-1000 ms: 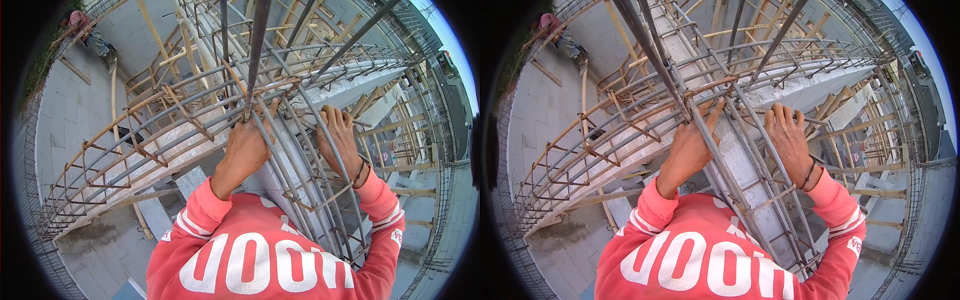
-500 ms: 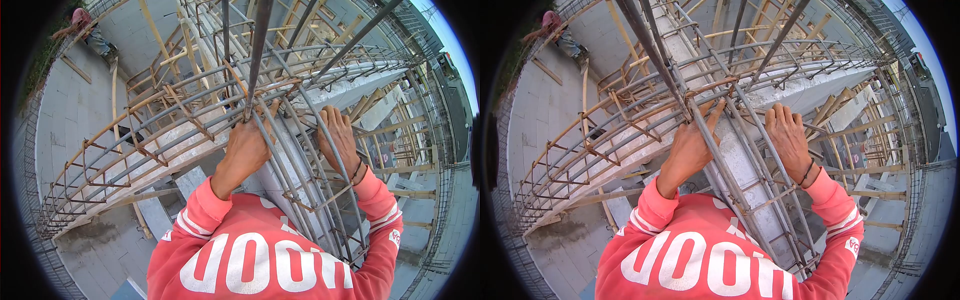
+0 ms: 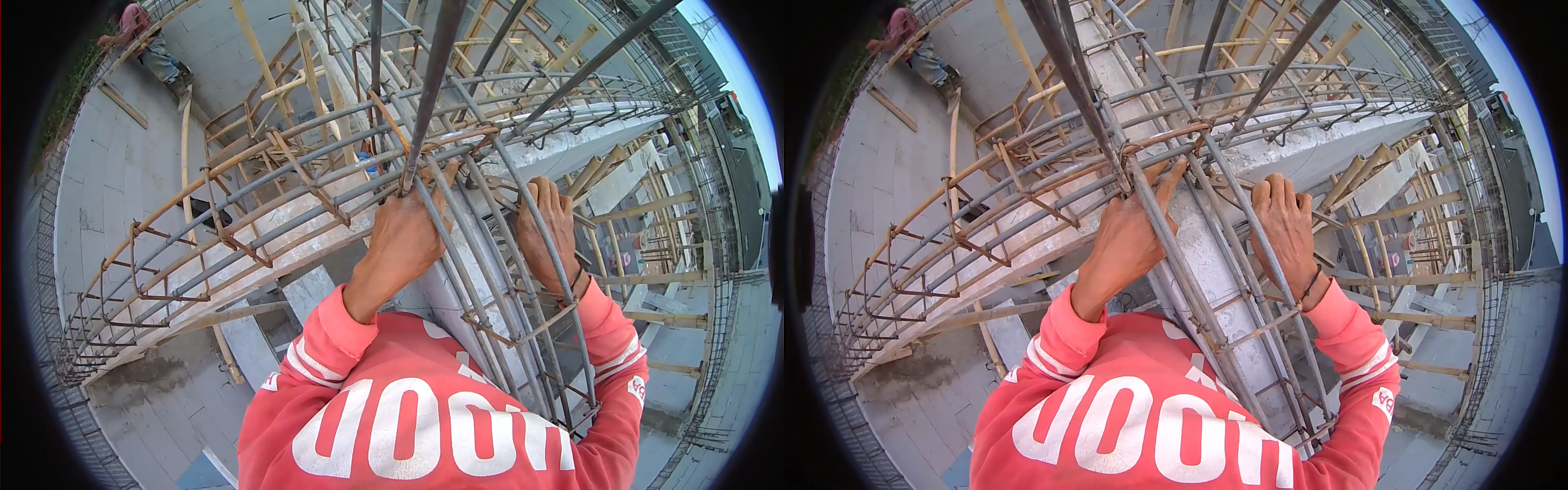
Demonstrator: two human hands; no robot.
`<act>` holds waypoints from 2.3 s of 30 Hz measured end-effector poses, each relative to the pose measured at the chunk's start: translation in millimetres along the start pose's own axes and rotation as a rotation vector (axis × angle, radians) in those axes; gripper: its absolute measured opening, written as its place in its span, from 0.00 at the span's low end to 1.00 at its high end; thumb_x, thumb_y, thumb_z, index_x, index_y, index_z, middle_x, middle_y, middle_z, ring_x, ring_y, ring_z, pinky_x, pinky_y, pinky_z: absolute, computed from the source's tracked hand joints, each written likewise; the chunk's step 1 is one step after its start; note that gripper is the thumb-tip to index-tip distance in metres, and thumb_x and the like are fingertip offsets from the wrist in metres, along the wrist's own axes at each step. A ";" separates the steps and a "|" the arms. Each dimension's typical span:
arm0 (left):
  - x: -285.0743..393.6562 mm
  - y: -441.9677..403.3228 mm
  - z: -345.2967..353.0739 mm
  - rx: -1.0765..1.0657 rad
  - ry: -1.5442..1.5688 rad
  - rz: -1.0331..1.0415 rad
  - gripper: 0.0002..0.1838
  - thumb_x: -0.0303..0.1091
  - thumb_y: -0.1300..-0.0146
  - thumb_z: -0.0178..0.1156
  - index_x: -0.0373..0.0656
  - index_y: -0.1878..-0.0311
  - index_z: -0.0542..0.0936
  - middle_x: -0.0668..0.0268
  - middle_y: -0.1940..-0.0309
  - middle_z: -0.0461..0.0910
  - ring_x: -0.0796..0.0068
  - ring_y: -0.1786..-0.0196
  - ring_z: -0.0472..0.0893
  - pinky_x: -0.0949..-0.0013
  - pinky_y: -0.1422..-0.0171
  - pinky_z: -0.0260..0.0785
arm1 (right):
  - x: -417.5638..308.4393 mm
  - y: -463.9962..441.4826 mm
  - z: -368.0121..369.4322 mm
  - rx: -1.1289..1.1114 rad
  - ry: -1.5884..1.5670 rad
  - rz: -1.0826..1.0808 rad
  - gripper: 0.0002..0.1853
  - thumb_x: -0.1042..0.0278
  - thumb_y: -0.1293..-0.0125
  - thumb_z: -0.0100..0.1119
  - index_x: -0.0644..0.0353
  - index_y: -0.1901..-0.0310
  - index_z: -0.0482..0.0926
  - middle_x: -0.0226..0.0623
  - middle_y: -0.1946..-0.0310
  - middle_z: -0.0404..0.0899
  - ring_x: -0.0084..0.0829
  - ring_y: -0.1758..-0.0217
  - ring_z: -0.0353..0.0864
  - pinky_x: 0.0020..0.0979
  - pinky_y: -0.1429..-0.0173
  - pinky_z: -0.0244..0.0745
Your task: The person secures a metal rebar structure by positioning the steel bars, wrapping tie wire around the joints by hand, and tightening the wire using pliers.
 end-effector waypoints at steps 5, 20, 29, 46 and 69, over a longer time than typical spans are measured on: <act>-0.3 2.3 0.0 0.044 -0.033 0.041 0.40 0.27 0.40 0.60 0.45 0.22 0.65 0.45 0.35 0.75 0.37 0.57 0.85 0.46 0.56 0.80 | 1.8 -0.1 2.7 0.001 -0.043 0.015 0.09 0.77 0.40 0.52 0.63 0.57 0.71 0.44 0.57 0.70 0.43 0.53 0.74 0.44 0.50 0.67; -3.7 0.8 4.9 -0.017 -0.054 0.036 0.44 0.26 0.45 0.63 0.43 0.21 0.62 0.43 0.33 0.75 0.38 0.50 0.84 0.46 0.52 0.80 | -6.5 -1.5 -15.4 0.037 0.061 -0.040 0.13 0.74 0.39 0.55 0.62 0.52 0.71 0.44 0.54 0.70 0.43 0.48 0.73 0.45 0.42 0.66; -6.1 1.0 12.2 -0.083 -0.103 0.018 0.43 0.24 0.45 0.62 0.40 0.22 0.63 0.42 0.37 0.77 0.43 0.52 0.85 0.49 0.55 0.78 | 0.0 0.1 -0.1 -0.021 0.066 -0.020 0.09 0.74 0.38 0.54 0.61 0.56 0.71 0.43 0.58 0.70 0.43 0.52 0.72 0.43 0.48 0.66; -0.9 1.3 -0.9 0.107 -0.014 0.110 0.41 0.26 0.43 0.61 0.41 0.22 0.67 0.42 0.45 0.82 0.43 0.67 0.85 0.50 0.64 0.80 | 13.1 -11.1 5.6 -0.160 -0.242 -0.175 0.17 0.74 0.46 0.62 0.64 0.55 0.69 0.45 0.64 0.74 0.49 0.57 0.81 0.46 0.54 0.79; 2.9 2.9 -3.7 0.131 0.059 0.046 0.39 0.24 0.46 0.63 0.39 0.26 0.70 0.47 0.50 0.83 0.42 0.67 0.85 0.48 0.67 0.78 | 45.4 -7.4 38.0 -0.664 -0.584 0.016 0.37 0.62 0.46 0.74 0.66 0.38 0.67 0.50 0.72 0.81 0.58 0.65 0.83 0.51 0.58 0.76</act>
Point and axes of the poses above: each hand's wrist, its own y-axis away from the middle knuckle, its own z-axis out of the palm, x = y × z, the point moved 8 cm from there along -y, towards the middle knuckle
